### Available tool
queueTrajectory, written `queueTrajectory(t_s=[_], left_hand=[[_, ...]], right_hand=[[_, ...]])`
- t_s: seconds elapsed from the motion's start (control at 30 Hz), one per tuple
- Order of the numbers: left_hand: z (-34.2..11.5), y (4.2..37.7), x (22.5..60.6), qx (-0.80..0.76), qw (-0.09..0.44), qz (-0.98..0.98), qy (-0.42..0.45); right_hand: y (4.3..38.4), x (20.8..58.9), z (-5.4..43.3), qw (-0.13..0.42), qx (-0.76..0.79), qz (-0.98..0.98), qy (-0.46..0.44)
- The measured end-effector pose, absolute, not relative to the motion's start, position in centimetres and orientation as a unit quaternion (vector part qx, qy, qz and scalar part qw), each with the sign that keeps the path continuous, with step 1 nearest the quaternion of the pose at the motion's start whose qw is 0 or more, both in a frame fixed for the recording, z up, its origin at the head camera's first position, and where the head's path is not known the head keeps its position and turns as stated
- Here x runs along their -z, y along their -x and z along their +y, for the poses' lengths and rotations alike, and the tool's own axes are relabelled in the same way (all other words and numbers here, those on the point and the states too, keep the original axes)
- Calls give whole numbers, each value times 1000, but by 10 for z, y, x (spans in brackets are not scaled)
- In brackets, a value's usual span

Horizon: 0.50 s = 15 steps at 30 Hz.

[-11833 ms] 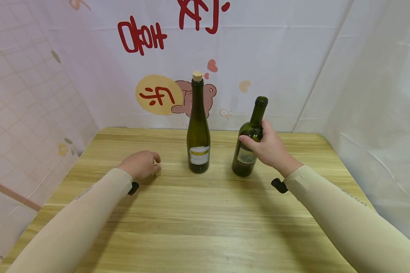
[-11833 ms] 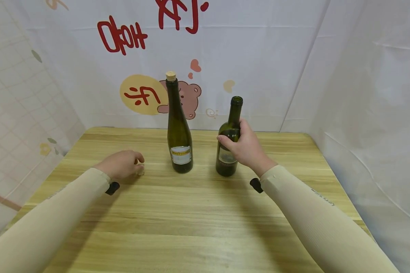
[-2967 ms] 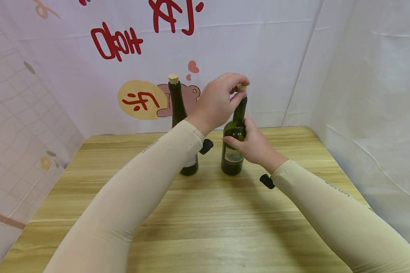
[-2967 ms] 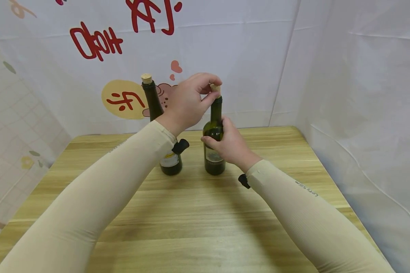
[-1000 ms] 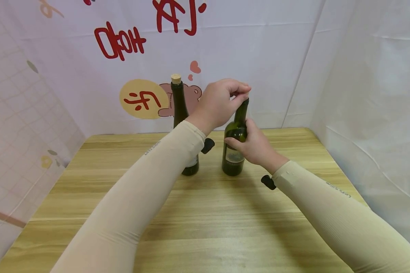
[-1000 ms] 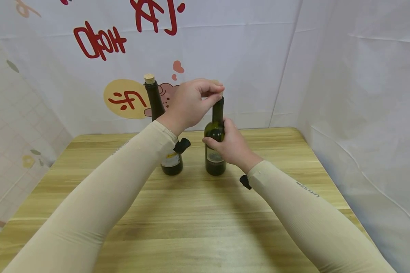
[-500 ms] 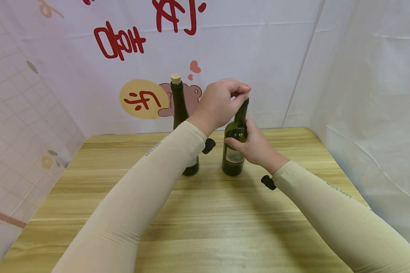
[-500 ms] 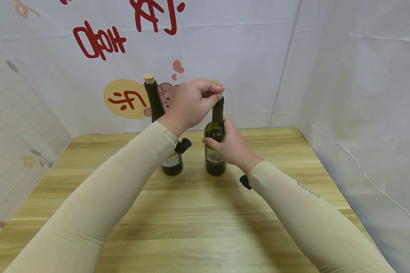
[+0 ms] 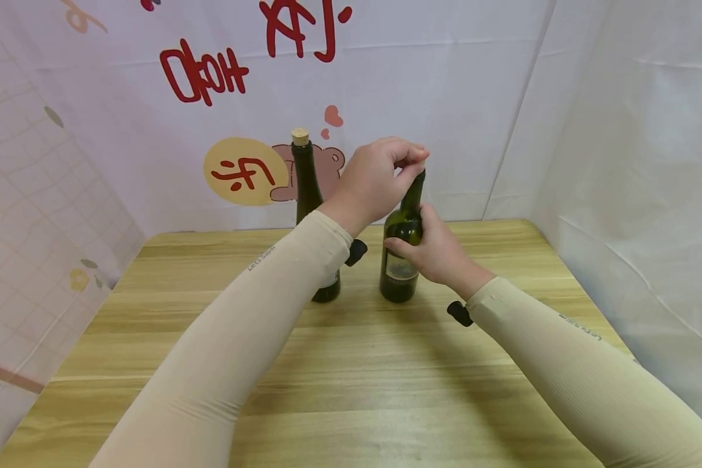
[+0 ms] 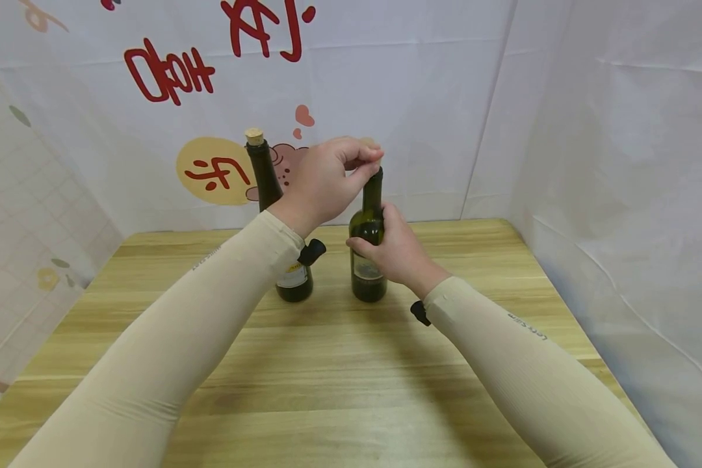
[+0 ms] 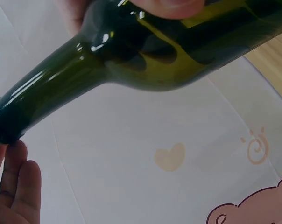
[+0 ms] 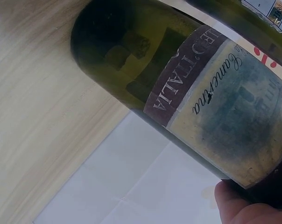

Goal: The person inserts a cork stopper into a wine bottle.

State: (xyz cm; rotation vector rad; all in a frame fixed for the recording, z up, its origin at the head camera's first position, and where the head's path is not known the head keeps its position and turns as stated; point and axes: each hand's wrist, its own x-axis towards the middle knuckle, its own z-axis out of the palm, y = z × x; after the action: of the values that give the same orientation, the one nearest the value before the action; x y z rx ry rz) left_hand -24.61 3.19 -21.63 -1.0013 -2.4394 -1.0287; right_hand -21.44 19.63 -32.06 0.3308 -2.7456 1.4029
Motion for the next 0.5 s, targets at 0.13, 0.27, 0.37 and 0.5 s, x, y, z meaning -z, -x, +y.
queueTrajectory(t_s=[0.13,0.27,0.37,0.5], left_hand=[[31,247,216,355,152,-850,359],[27,246,216,341,134,-855,368],[25,246,218,307,136,-860,383],[22,245,220,259,155,-863,405]], right_hand=[[215,321,196,22,-451,-886,-105],[216,321,195,18,-452,-885,-108],[217,322,196,11,-457,-882,-114],[218,324,198,7,-463,-878,-118]])
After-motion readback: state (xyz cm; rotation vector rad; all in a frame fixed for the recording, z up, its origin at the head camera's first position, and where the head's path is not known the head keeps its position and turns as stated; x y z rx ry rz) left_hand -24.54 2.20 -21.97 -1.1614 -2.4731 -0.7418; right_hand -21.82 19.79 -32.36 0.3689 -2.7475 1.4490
